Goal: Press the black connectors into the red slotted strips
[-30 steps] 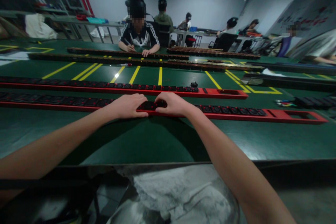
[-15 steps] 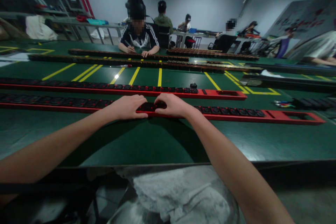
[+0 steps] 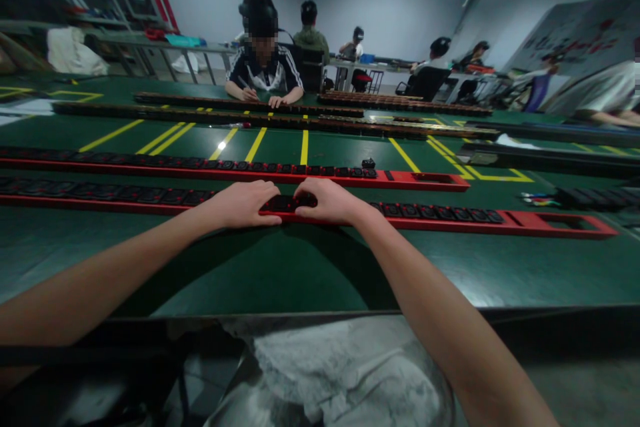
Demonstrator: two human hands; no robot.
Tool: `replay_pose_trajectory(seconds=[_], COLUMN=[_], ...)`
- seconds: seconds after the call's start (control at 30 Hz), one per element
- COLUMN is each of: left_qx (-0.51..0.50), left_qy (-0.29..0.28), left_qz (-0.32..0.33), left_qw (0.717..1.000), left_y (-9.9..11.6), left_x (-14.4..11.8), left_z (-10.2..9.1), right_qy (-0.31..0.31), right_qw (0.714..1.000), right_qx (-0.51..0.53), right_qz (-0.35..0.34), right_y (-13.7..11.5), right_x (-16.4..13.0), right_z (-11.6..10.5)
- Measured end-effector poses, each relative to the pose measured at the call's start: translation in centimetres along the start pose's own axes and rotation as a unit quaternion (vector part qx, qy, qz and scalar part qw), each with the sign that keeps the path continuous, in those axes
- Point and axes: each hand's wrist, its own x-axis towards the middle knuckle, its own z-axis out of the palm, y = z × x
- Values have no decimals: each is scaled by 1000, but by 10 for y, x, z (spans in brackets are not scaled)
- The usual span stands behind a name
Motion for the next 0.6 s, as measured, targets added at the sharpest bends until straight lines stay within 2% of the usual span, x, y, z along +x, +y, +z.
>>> replay_pose_trajectory(seconds=[0.6], left_qx=[-14], left_qy=[-5], left_qz=[-6], left_qw=[1000], left_y=[1], left_x=[0], left_z=[-2], right_qy=[-10], right_qw=[1000], right_qx=[2], right_qz=[9], right_y=[-1], right_x=[0], right_z=[-1])
